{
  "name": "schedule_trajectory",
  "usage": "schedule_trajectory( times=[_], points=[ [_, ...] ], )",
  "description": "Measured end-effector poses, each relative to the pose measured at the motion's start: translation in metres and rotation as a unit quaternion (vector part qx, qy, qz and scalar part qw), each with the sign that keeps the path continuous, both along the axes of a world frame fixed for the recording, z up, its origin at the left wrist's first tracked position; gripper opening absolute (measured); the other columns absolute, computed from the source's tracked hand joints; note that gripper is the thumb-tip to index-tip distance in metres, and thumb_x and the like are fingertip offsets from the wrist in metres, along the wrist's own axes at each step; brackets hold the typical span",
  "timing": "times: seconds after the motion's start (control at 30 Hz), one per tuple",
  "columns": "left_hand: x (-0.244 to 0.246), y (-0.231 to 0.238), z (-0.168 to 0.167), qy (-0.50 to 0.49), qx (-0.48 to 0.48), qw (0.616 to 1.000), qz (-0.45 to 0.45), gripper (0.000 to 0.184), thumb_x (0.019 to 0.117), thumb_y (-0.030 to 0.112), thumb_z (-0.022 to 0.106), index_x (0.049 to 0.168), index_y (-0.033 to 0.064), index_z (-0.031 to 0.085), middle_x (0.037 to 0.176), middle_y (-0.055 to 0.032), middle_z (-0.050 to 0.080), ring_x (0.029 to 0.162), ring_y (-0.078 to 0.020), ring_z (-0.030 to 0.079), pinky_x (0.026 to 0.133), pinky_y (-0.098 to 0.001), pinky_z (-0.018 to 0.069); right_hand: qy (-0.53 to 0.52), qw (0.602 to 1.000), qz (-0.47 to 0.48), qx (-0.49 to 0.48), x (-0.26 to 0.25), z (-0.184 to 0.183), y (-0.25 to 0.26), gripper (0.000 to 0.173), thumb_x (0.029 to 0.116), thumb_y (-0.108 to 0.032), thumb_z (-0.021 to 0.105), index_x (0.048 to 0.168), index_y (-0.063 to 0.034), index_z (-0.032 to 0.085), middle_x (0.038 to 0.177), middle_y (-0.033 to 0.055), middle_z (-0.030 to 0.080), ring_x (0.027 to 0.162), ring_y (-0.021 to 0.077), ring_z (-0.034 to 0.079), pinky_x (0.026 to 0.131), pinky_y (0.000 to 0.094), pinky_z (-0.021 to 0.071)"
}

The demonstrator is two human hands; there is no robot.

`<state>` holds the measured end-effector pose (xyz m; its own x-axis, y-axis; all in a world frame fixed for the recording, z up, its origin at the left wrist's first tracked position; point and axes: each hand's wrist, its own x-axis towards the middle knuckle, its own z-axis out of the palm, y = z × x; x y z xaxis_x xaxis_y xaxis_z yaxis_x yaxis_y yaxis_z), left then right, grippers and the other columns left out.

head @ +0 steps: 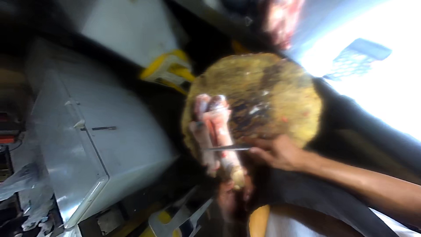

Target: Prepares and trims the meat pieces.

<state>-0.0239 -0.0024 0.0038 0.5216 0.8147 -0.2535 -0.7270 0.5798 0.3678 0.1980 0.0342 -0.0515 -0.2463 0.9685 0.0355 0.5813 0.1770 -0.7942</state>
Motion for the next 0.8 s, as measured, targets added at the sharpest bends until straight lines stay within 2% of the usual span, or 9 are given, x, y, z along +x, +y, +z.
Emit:
schedule_trajectory(
  times=[0.07, 0.2, 0.37, 0.43, 0.5, 0.57, 0.67, 0.8],
  points=[
    [0.000, -0.003, -0.001, 0.024, 0.002, 1.000, 0.005, 0.036, 0.0927, 0.029, 0.068, 0.113, -0.0006, 0.066, 0.075, -0.0063, 0.067, 0.061, -0.0108, 0.065, 0.057, -0.0239, 0.0526, -0.011, 1.000, 0.020, 0.014, 0.006, 0.002, -0.001, 0.053, 0.1066, -0.059, 0.034, 0.134, -0.0299, 0.069, 0.088, 0.0057, 0.069, 0.076, 0.0211, 0.066, 0.065, 0.0423, 0.0534],
    [-0.001, -0.009, -0.003, 0.061, 0.005, 0.998, 0.010, 0.032, 0.0923, 0.028, 0.066, 0.110, 0.0008, 0.068, 0.076, -0.0062, 0.067, 0.061, -0.0103, 0.064, 0.057, -0.0236, 0.0521, -0.086, 0.995, 0.005, -0.047, 0.027, -0.011, 0.019, 0.055, 0.1044, -0.065, 0.032, 0.135, -0.0346, 0.067, 0.087, 0.0060, 0.072, 0.077, 0.0254, 0.070, 0.067, 0.0519, 0.0555],
    [-0.005, -0.009, -0.003, 0.079, 0.004, 0.997, 0.002, 0.033, 0.0936, 0.030, 0.064, 0.110, 0.0020, 0.068, 0.077, -0.0067, 0.067, 0.060, -0.0107, 0.063, 0.056, -0.0241, 0.0518, -0.108, 0.990, 0.085, 0.043, 0.045, 0.022, 0.019, 0.054, 0.1046, -0.063, 0.034, 0.131, -0.0325, 0.070, 0.083, 0.0023, 0.068, 0.072, 0.0193, 0.065, 0.061, 0.0419, 0.0525],
    [-0.003, -0.009, -0.003, 0.077, -0.012, 0.997, 0.010, 0.030, 0.0925, 0.028, 0.065, 0.107, 0.0022, 0.068, 0.079, -0.0090, 0.069, 0.062, -0.0133, 0.065, 0.057, -0.0258, 0.0534, -0.144, 0.984, 0.087, 0.055, 0.053, 0.028, 0.029, 0.055, 0.1044, -0.063, 0.033, 0.125, -0.0302, 0.073, 0.080, 0.0030, 0.069, 0.070, 0.0219, 0.067, 0.058, 0.0452, 0.0535],
    [-0.002, -0.011, -0.004, 0.083, -0.015, 0.996, 0.010, 0.027, 0.0919, 0.028, 0.065, 0.105, 0.0039, 0.070, 0.080, -0.0094, 0.070, 0.065, -0.0148, 0.067, 0.059, -0.0273, 0.0549, -0.192, 0.977, 0.087, 0.045, 0.063, 0.030, 0.044, 0.056, 0.1036, -0.063, 0.032, 0.124, -0.0303, 0.073, 0.079, 0.0032, 0.069, 0.070, 0.0239, 0.069, 0.058, 0.0485, 0.0537],
    [-0.001, -0.012, -0.009, 0.084, -0.009, 0.996, 0.008, 0.026, 0.0922, 0.027, 0.065, 0.105, 0.0052, 0.071, 0.082, -0.0098, 0.071, 0.070, -0.0161, 0.069, 0.064, -0.0289, 0.0563, -0.215, 0.969, 0.106, 0.056, 0.070, 0.040, 0.051, 0.056, 0.1030, -0.064, 0.031, 0.130, -0.0350, 0.071, 0.080, 0.0013, 0.070, 0.070, 0.0213, 0.068, 0.059, 0.0464, 0.0537],
    [-0.001, -0.017, -0.014, 0.080, -0.020, 0.997, 0.012, 0.025, 0.0908, 0.027, 0.066, 0.104, 0.0069, 0.073, 0.087, -0.0110, 0.073, 0.077, -0.0182, 0.072, 0.071, -0.0320, 0.0586, -0.212, 0.960, 0.161, 0.086, 0.070, 0.057, 0.053, 0.057, 0.1036, -0.065, 0.030, 0.129, -0.0346, 0.071, 0.077, 0.0024, 0.069, 0.068, 0.0214, 0.067, 0.058, 0.0446, 0.0524],
    [0.001, -0.020, -0.016, 0.083, -0.025, 0.996, 0.004, 0.019, 0.0912, 0.023, 0.063, 0.099, 0.0091, 0.075, 0.087, -0.0098, 0.074, 0.079, -0.0166, 0.072, 0.074, -0.0311, 0.0590, -0.257, 0.954, 0.142, 0.063, 0.083, 0.052, 0.076, 0.053, 0.1030, -0.061, 0.035, 0.128, -0.0323, 0.072, 0.080, 0.0051, 0.070, 0.069, 0.0264, 0.069, 0.058, 0.0518, 0.0537]
  ],
)
